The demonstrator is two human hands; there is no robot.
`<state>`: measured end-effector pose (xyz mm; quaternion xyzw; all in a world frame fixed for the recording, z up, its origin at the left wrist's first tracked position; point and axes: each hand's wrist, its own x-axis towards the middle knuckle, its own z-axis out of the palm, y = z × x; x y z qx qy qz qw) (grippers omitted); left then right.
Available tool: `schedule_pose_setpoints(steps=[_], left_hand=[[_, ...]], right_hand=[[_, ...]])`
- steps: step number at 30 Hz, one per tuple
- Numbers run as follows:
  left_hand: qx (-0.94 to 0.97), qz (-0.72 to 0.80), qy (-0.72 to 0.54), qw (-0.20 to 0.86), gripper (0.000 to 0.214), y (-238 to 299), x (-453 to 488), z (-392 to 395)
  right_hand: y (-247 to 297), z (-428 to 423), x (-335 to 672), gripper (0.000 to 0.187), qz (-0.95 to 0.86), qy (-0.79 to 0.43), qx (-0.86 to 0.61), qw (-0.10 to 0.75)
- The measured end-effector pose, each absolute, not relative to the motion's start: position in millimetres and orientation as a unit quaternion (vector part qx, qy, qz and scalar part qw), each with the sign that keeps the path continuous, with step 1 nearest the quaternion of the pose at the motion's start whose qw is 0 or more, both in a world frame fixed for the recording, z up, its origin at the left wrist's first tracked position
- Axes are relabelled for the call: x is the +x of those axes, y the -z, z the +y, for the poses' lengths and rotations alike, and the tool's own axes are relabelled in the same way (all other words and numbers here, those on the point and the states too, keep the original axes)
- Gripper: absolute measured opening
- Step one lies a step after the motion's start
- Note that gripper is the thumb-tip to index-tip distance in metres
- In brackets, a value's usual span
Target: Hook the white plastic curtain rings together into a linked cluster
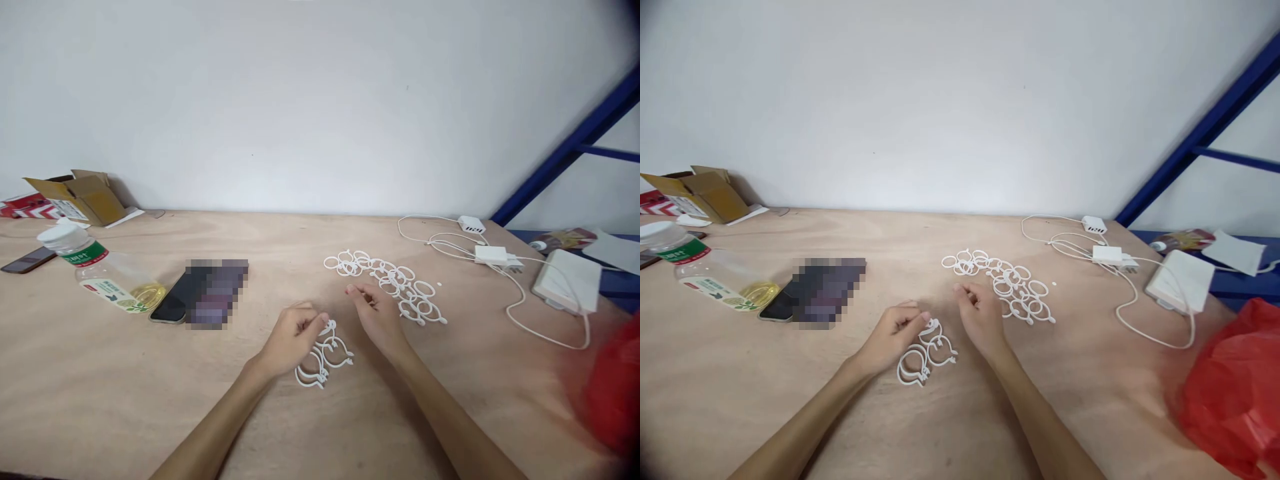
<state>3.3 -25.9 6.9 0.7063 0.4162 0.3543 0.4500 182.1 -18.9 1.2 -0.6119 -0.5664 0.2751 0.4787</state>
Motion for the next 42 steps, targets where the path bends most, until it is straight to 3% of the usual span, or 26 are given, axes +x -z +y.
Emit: schedule_pose_setpoints(steps=[4, 8, 10, 12, 15, 17, 19, 23, 28, 32, 36, 42], left_hand=[[0.84, 0.391, -0.273, 0.258, 0.027, 1.2, 5.9, -31.3], [0.845, 0.399, -0.273, 0.226, 0.015, 0.6, 7.6, -36.5], [0.836, 0.407, -0.286, 0.23, 0.015, -0.7, 7.4, -36.3], [0.823, 0.416, -0.303, 0.238, 0.016, -1.6, 6.9, -34.4], [0.794, 0.429, -0.34, 0.265, 0.019, -2.1, 6.4, -31.0], [0.767, 0.438, -0.366, 0.294, 0.022, -2.0, 6.8, -29.7], [0.73, 0.45, -0.389, 0.337, 0.024, -1.8, 7.9, -29.4], [0.651, 0.454, -0.428, 0.432, 0.03, -1.7, 11.4, -30.8], [0.612, 0.417, -0.452, 0.497, 0.032, -3.5, 13.1, -31.2], [0.556, 0.382, -0.451, 0.585, 0.029, -6.4, 12.1, -33.6], [0.604, 0.348, -0.449, 0.559, 0.026, -10.1, 14.9, -41.0], [0.576, 0.366, -0.45, 0.575, 0.03, -7.9, 18.7, -40.4]], right_hand=[[7.1, 12.8, 193.6, 0.022, -0.614, -0.13, -0.687, 0.367], [11.3, 38.4, 192.9, 0.025, -0.619, -0.078, -0.74, 0.25], [13.8, 45.3, 193.3, 0.024, -0.621, -0.073, -0.744, 0.237], [15.8, 47.3, 195.4, 0.023, -0.609, -0.081, -0.735, 0.286], [14.4, 39.7, 198.9, 0.023, -0.535, -0.142, -0.7, 0.451], [9.3, 27.1, 198.0, 0.022, -0.468, -0.236, -0.65, 0.551], [2.1, 9.5, 192.8, 0.019, -0.416, -0.359, -0.585, 0.596], [-9.8, -28.5, 172.2, 0.017, -0.358, -0.551, -0.496, 0.568], [-13.8, -52.4, 151.0, 0.015, -0.324, -0.678, -0.435, 0.496], [-16.1, -52.9, 149.8, 0.019, -0.299, -0.678, -0.451, 0.498], [-17.1, -51.2, 154.4, 0.021, -0.282, -0.641, -0.476, 0.532], [-13.4, -51.6, 154.0, 0.022, -0.389, -0.575, -0.516, 0.502]])
